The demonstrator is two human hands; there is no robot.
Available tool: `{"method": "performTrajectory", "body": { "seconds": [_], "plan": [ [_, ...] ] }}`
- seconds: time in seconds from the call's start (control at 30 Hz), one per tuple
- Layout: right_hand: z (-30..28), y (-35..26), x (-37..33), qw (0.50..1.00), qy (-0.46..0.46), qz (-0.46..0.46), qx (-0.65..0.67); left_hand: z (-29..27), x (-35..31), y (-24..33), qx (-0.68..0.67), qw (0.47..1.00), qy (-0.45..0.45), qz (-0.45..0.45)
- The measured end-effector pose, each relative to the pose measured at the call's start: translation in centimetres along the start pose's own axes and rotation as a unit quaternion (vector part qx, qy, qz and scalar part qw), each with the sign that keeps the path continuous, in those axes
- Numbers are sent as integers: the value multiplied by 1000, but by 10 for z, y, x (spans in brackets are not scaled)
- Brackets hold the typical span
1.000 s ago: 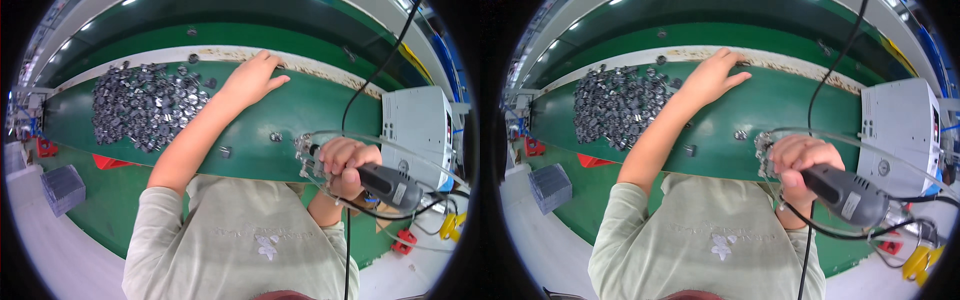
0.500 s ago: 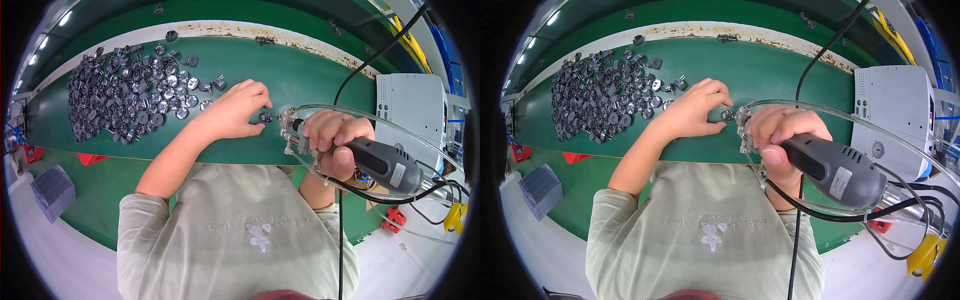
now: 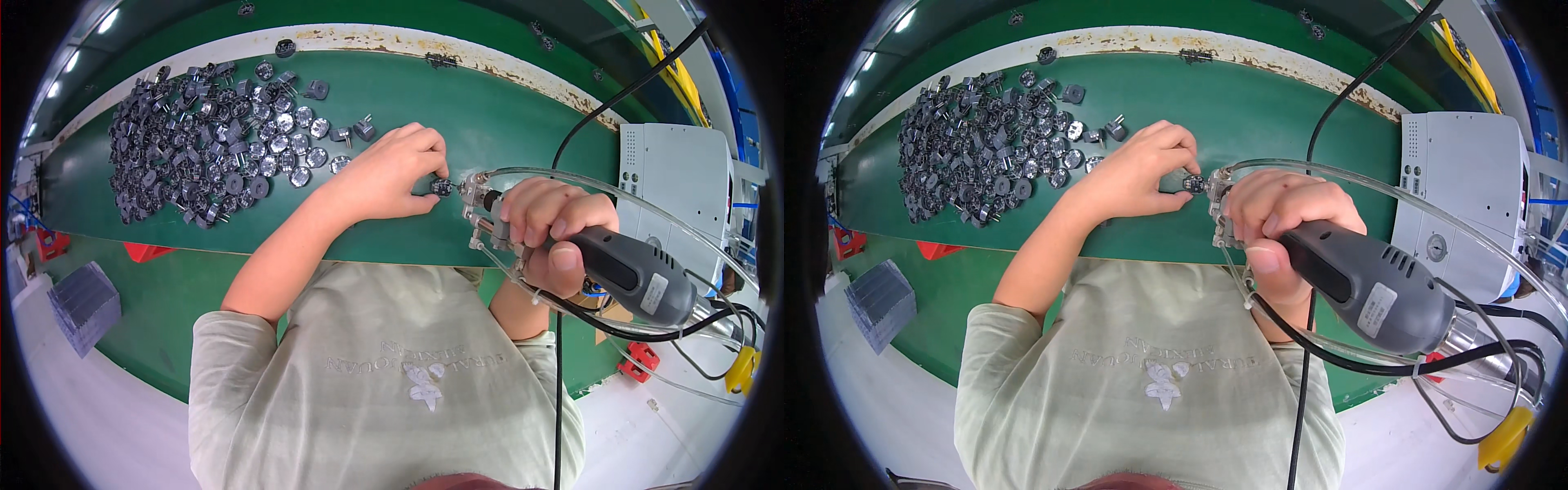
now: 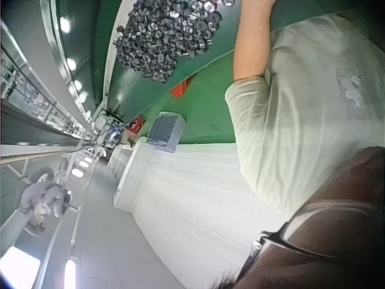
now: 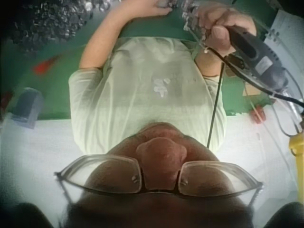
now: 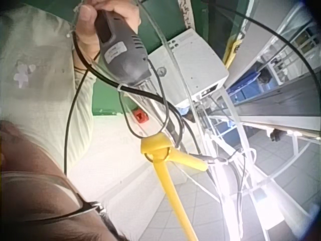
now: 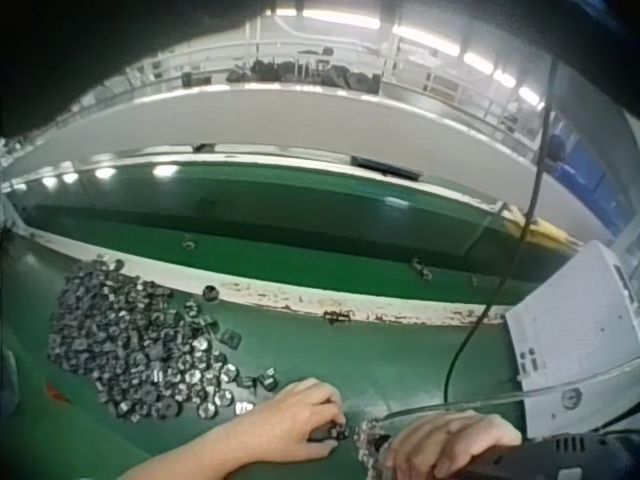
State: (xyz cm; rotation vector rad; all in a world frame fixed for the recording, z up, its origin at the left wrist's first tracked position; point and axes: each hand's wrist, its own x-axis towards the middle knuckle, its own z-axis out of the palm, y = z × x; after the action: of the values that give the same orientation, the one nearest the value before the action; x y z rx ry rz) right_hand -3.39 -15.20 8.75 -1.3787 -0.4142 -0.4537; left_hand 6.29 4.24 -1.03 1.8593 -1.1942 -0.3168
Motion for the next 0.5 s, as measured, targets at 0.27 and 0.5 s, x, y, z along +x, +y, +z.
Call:
{"method": "performTrajectory", "body": {
  "seconds": [0.27,0.5],
  "plan": [
    [7,2,1,1000,6,-10,-12,1,-2,0,4,1000,3,1],
    [14,11,6,999,-7,15,-30,0,-3,0,-3,1000,-12,9]
  ]
}}
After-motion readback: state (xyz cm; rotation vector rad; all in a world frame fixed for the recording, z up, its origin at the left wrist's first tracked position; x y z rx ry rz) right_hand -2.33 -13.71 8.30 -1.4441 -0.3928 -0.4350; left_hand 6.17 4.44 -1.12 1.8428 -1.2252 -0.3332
